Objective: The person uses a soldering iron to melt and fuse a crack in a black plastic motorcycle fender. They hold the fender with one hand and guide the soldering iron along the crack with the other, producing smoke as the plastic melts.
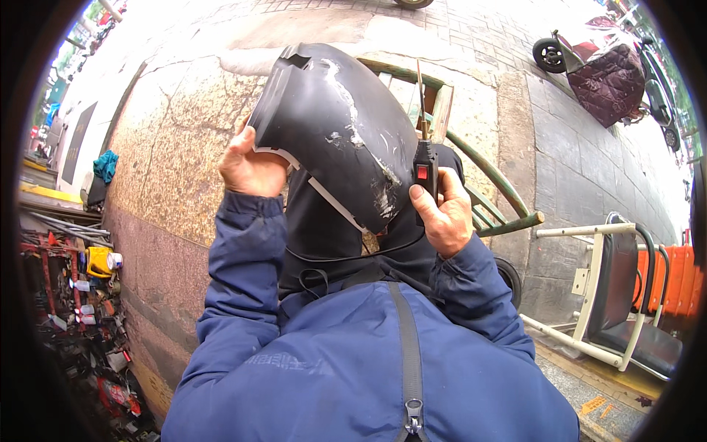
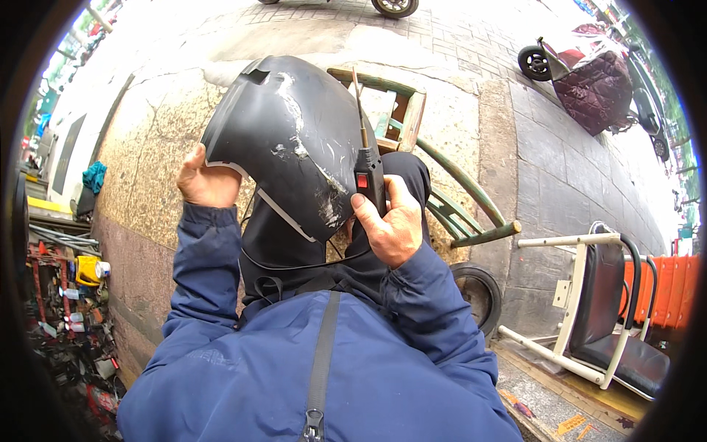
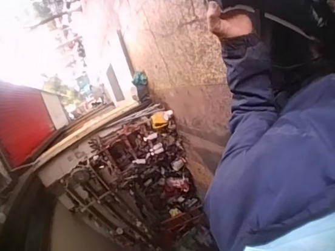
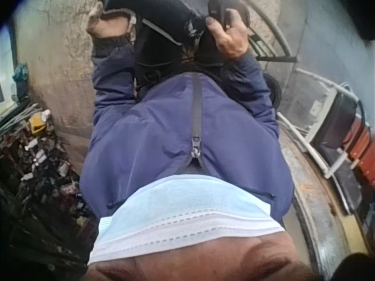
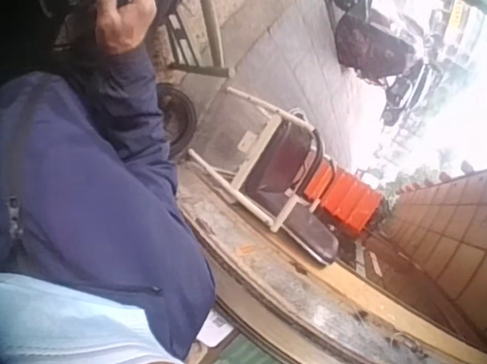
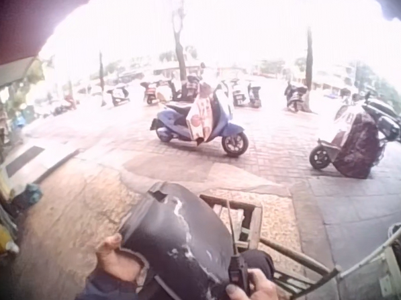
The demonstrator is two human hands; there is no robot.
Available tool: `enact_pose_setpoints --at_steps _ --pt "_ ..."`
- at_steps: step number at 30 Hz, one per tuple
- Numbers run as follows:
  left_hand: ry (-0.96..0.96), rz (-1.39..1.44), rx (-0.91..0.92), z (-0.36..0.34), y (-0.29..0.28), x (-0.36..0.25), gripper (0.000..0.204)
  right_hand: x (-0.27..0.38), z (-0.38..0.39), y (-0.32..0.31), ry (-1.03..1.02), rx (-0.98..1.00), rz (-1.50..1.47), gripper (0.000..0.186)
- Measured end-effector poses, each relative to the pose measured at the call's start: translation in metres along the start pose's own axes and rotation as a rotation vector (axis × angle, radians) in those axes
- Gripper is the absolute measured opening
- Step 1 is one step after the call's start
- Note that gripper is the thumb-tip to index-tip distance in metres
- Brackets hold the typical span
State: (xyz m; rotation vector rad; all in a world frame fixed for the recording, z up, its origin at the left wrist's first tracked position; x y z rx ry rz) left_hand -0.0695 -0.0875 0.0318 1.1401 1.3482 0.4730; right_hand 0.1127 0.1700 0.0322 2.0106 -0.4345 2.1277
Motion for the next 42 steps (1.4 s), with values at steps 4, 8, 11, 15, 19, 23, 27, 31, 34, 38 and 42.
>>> enact_pose_setpoints --at_steps 4,8,11,15,19,23,27,31,34,38,42 --pt "0.031 0.013 -0.012 0.008 0.010 0.029 0.054 0.003 0.001 0.007 -0.037 0.003 -0.073 0.027" --pt "-0.091 -0.063 -0.076 0.016 0.026 0.061 0.052 0.007 0.001 0.014 -0.009 0.060 -0.057 0.027" --pt "-0.181 -0.072 -0.115 0.019 0.027 0.070 0.043 0.007 0.003 0.011 0.014 0.095 -0.029 0.027" --pt "-0.312 -0.033 -0.119 0.026 0.020 0.060 0.039 0.001 0.009 0.001 0.025 0.099 -0.068 0.027" --pt "-0.278 -0.056 -0.143 0.028 0.008 0.055 0.042 -0.005 0.018 -0.004 0.004 0.079 0.025 0.041" --pt "-0.307 -0.034 -0.080 0.035 -0.002 0.057 0.040 -0.009 0.028 0.006 0.064 0.145 0.056 0.044" --pt "-0.288 -0.115 -0.212 0.063 -0.015 0.068 0.041 -0.006 0.032 0.016 0.088 0.195 0.135 0.035" --pt "-0.317 0.048 -0.141 0.072 -0.008 0.090 0.039 0.005 0.047 0.013 0.088 0.176 0.216 0.036" --pt "-0.319 0.008 -0.091 0.074 -0.003 0.092 0.039 0.012 0.055 0.012 0.060 0.178 0.260 0.039" --pt "-0.232 -0.024 -0.014 0.075 0.002 0.090 0.038 0.011 0.055 0.018 -0.002 0.180 0.300 0.040" --pt "-0.311 -0.029 -0.087 0.078 -0.002 0.094 0.038 0.002 0.056 0.016 0.165 0.176 0.255 0.042"
Point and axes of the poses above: each hand's wrist, its own z-axis away from the middle knuckle, its own y-axis out of the palm, x = y × z, the point moved 5 cm from there along -z, towards the middle knuckle, and after that the axes turned 3 degrees about y, right-handed, at the moved point
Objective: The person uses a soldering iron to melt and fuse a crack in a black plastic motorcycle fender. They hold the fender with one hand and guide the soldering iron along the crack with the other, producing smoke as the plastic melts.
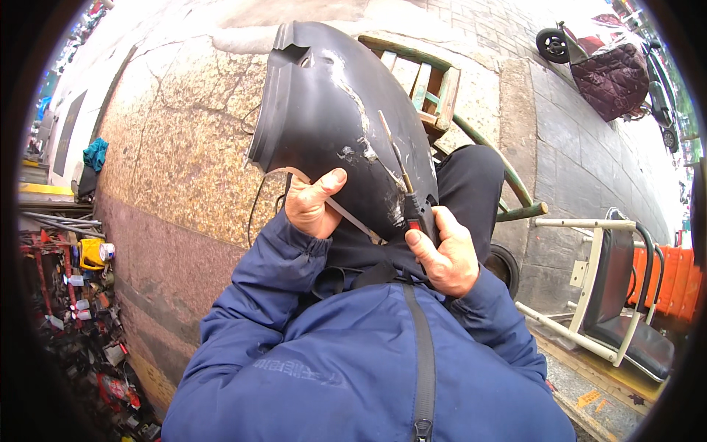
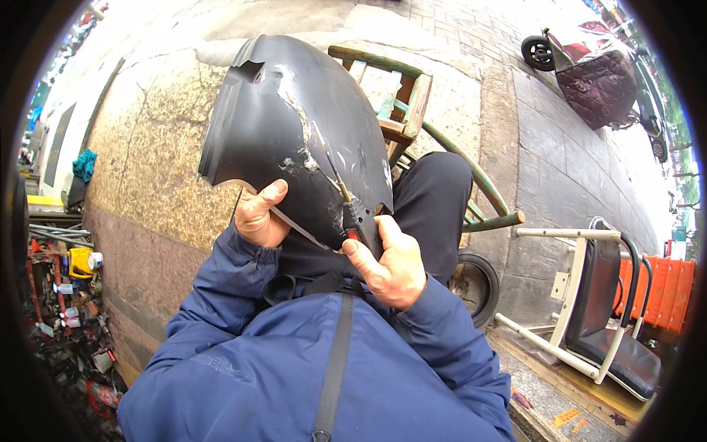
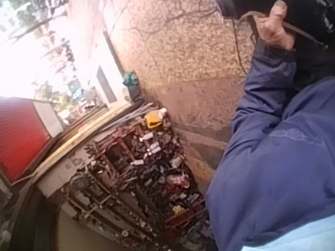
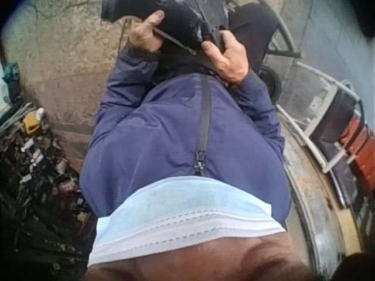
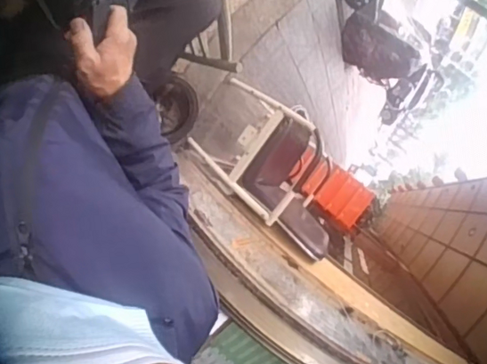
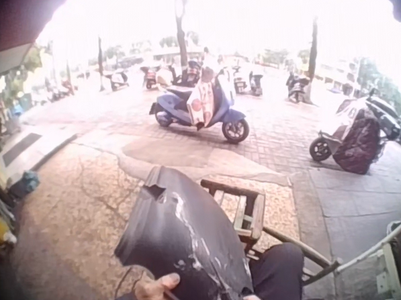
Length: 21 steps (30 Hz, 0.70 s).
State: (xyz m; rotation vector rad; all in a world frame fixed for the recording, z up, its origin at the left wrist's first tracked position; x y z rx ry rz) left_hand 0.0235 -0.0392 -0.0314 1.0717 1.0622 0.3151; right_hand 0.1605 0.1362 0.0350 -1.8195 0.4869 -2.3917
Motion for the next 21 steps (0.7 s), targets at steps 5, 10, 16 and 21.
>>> enact_pose_setpoints --at_steps 5,10,16,21 --pt "0.026 0.037 0.024 0.003 0.002 0.000 0.039 0.002 -0.002 0.001 -0.002 -0.049 -0.048 0.047" --pt "-0.083 0.106 0.007 0.014 -0.002 0.013 0.037 0.017 -0.009 -0.004 -0.182 -0.110 0.140 0.041" --pt "-0.116 0.187 -0.046 0.034 -0.006 0.013 0.037 0.022 -0.023 0.002 -0.139 0.012 0.201 0.044" --pt "-0.077 0.169 -0.022 0.044 0.001 0.019 0.035 0.032 -0.013 -0.001 -0.149 0.051 0.331 0.054"
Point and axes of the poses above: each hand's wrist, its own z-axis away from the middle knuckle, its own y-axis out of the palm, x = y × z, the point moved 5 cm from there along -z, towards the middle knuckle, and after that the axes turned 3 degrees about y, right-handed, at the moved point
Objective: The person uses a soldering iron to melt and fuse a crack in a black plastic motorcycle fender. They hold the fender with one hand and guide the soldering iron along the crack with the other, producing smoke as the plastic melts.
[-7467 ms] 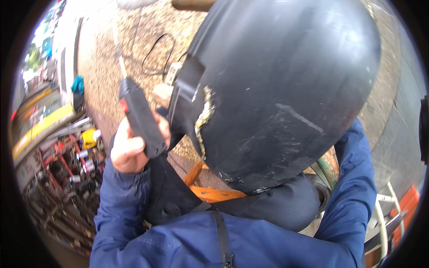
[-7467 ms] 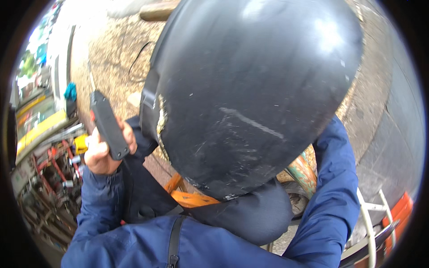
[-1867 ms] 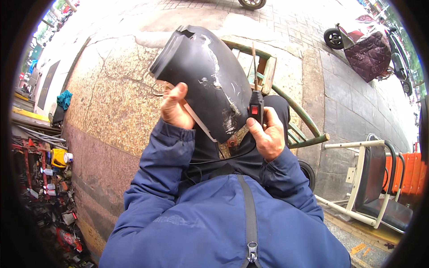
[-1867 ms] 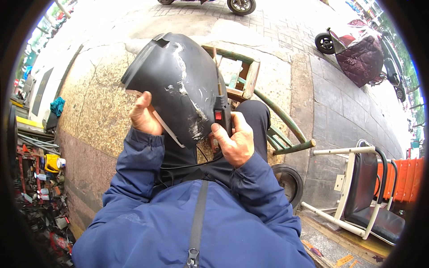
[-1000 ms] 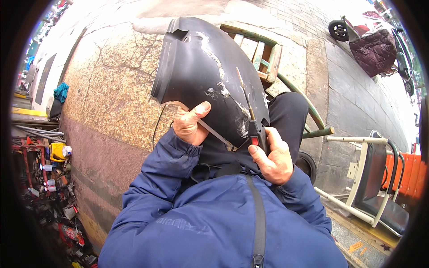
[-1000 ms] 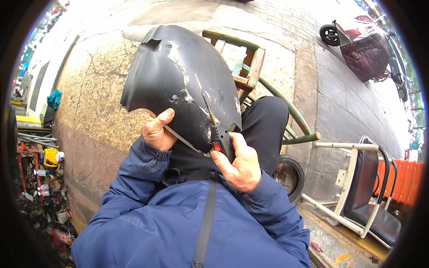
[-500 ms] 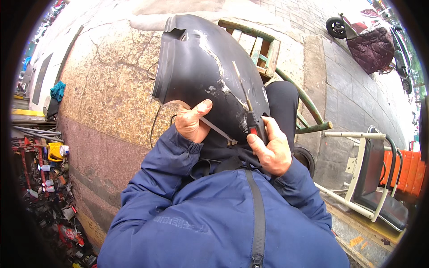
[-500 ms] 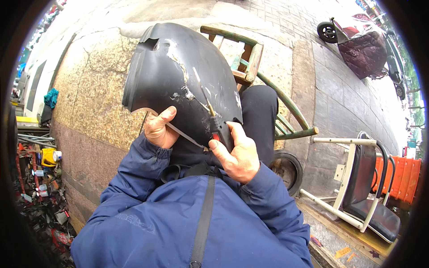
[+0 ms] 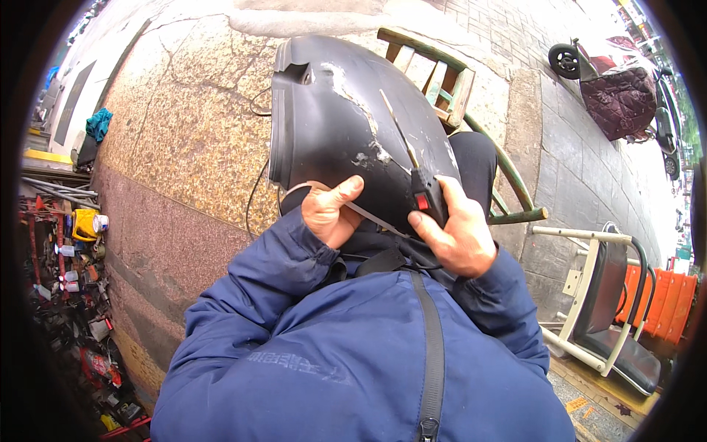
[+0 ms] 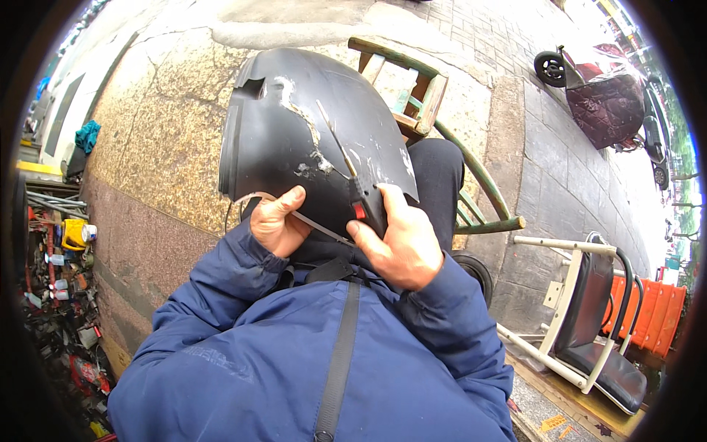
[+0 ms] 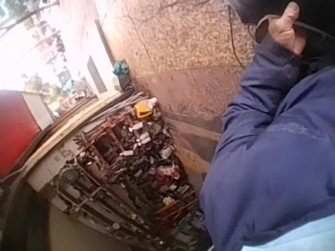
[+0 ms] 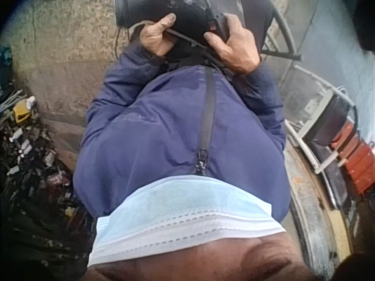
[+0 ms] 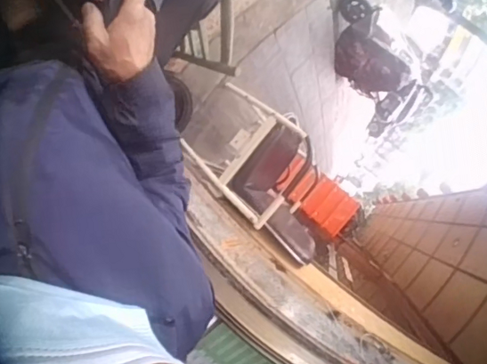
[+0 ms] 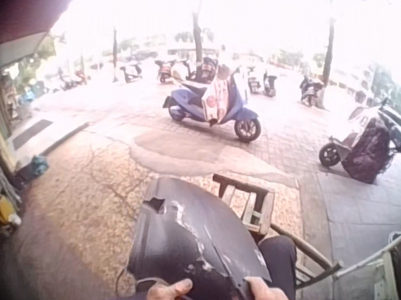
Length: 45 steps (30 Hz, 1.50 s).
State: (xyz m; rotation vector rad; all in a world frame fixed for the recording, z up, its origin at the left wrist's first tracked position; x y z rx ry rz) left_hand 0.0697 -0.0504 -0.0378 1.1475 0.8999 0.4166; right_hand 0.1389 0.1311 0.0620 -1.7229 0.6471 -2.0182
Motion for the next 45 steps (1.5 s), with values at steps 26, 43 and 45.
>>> enact_pose_setpoints --at_steps 26,43,45 --pt "0.038 -0.095 0.041 -0.017 -0.020 -0.036 0.039 0.013 0.023 0.014 0.019 0.072 0.042 0.043" --pt "-0.011 -0.118 0.029 -0.016 -0.025 -0.028 0.038 0.014 0.021 0.015 0.114 0.128 0.045 0.045" --pt "-0.017 -0.106 0.026 -0.016 -0.025 -0.027 0.038 0.013 0.021 0.015 0.108 0.123 0.038 0.045"
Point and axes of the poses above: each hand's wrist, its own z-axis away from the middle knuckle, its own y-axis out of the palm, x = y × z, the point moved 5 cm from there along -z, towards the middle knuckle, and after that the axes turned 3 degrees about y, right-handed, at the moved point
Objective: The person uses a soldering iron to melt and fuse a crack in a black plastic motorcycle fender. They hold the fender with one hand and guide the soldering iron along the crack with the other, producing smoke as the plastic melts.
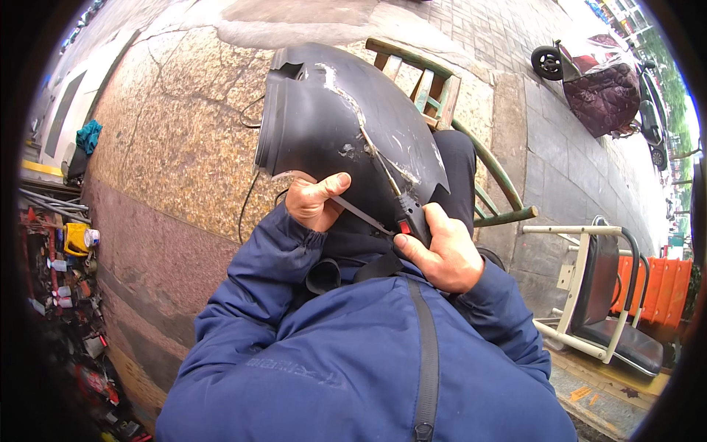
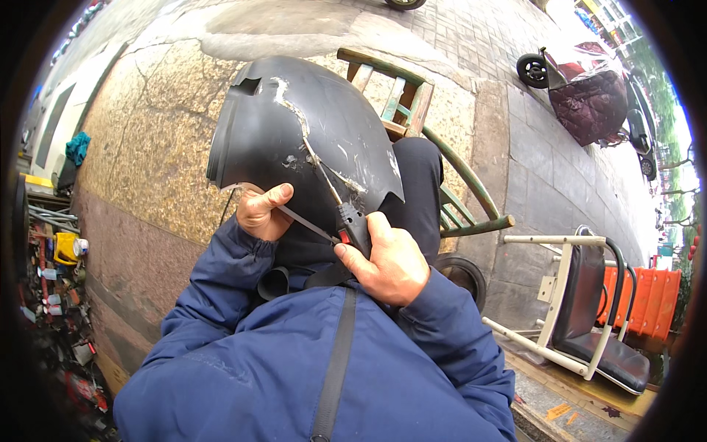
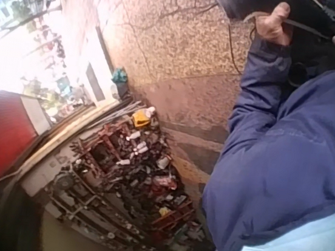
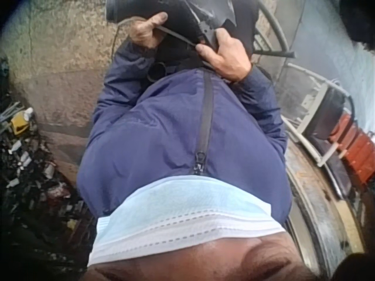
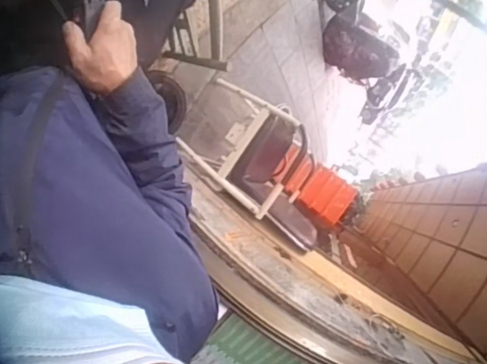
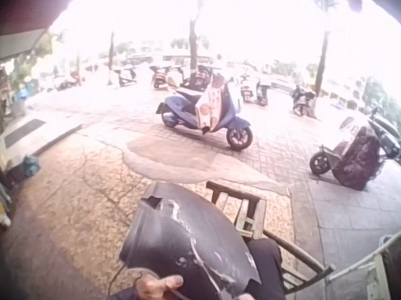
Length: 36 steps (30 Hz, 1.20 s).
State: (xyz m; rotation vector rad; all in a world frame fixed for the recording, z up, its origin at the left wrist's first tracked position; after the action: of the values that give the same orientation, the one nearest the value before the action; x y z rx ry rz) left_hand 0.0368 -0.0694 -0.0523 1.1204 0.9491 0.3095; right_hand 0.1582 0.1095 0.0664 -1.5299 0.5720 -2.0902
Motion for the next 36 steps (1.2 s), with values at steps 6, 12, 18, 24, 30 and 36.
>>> enact_pose_setpoints --at_steps 6,12,18,24,30,36 --pt "0.001 -0.028 -0.013 0.000 -0.005 0.004 0.037 -0.002 0.001 0.003 -0.074 -0.026 -0.006 0.042" --pt "0.040 -0.057 0.000 -0.002 -0.002 0.003 0.033 -0.007 0.002 0.004 0.012 0.005 -0.050 0.043" --pt "0.083 -0.061 0.011 -0.001 0.006 0.001 0.030 -0.007 0.001 0.004 0.022 0.014 -0.050 0.043" --pt "0.016 -0.063 0.032 -0.002 -0.001 0.002 0.033 -0.007 0.002 0.004 0.033 0.028 -0.041 0.042" --pt "0.020 -0.069 0.024 -0.003 -0.001 0.004 0.036 -0.004 0.000 0.004 -0.043 0.009 0.001 0.044" --pt "0.001 -0.070 0.026 -0.002 -0.001 0.004 0.037 -0.006 0.001 0.005 -0.027 0.027 -0.019 0.044"
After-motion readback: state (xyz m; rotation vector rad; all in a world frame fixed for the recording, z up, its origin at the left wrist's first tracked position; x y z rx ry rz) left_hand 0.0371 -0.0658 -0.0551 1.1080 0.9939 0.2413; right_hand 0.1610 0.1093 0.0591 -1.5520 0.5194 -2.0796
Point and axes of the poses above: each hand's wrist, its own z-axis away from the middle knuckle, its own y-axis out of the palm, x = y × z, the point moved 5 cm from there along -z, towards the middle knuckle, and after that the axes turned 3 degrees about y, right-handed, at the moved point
